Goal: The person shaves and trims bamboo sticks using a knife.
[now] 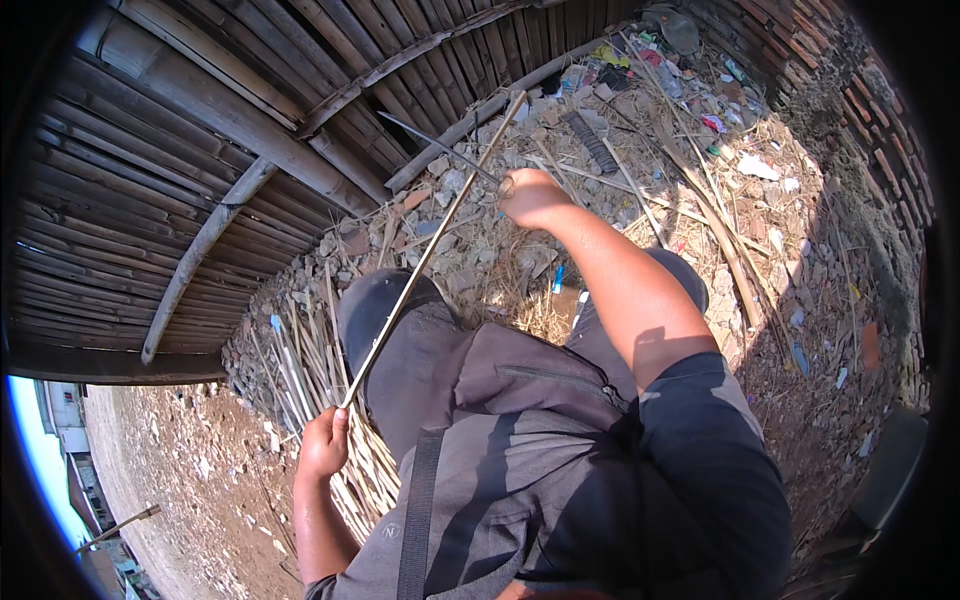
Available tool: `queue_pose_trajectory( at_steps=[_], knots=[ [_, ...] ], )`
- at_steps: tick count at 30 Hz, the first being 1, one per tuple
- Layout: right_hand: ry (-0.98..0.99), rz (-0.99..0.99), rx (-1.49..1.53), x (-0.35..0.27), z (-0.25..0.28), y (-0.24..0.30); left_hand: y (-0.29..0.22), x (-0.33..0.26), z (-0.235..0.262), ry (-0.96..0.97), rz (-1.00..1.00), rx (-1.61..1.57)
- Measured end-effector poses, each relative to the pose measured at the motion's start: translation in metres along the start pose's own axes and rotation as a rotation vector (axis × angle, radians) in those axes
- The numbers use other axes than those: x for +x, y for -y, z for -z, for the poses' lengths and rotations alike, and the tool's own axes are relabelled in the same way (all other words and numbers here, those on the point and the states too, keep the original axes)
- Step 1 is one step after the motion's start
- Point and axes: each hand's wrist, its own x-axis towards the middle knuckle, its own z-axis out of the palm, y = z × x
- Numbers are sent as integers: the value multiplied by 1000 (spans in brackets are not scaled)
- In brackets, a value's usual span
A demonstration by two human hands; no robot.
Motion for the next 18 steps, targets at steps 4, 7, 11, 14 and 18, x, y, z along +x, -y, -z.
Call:
queue_pose_trajectory(
  at_steps=[4, 7, 11, 14, 18],
  knots=[
    [76, 190, -265, -42, 2, 38, -4, -11, -1, -58, -42, 107],
    [78, 116, -210, -15, -5, 9, -5, -7, -9, -146, -22, 229],
    [45, -40, -111, 9, 16, -20, -5, -4, -7, -150, -17, 273],
    [59, 94, -202, -21, -4, 13, -5, -4, -5, -132, -16, 266],
    [119, 310, -337, -35, -2, 31, 13, -6, -21, -181, -68, 191]
  ],
)
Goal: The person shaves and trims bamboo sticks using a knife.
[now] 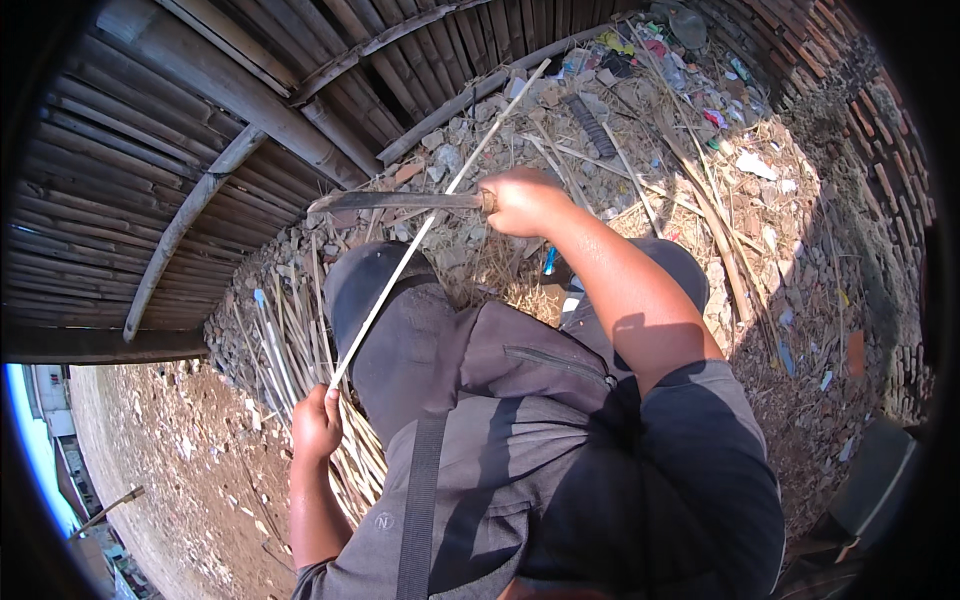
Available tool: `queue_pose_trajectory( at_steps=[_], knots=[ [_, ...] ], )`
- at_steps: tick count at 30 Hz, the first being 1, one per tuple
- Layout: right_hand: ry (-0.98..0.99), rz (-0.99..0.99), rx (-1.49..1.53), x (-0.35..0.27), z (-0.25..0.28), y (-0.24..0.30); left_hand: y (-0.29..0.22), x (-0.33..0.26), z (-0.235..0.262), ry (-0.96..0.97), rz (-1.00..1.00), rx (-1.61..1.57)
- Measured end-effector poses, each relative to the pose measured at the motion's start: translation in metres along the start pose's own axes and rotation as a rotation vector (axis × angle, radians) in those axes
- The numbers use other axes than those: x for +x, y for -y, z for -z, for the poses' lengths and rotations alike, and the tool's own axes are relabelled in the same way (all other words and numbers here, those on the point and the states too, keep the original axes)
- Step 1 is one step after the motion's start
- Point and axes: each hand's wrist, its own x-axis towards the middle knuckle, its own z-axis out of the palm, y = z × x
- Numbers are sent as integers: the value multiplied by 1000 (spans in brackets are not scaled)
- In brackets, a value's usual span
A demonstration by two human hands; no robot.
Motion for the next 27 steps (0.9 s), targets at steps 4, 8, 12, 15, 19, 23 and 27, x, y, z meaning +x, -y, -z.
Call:
queue_pose_trajectory(
  at_steps=[4, 8, 12, 15, 19, 23, 27],
  knots=[
    [-239, -365, 379, 25, 1, -86, -3, 8, 0, 4, -31, -39],
    [-267, -266, 280, 18, -2, -63, -1, 2, -7, 3, -28, -91],
    [-15, 71, -56, -12, 17, 9, -9, -6, -1, -65, -8, 43],
    [-43, -124, 130, 12, 3, -49, -8, -4, -4, -129, -23, 151],
    [-91, -338, 189, 15, 20, -95, -6, 3, -2, -132, 21, 276],
    [-215, -297, 147, 11, -7, -41, -2, 4, -4, -105, 5, 209],
    [-139, -135, 127, 11, 8, -38, 30, 0, -34, -215, -26, 135]
  ],
)
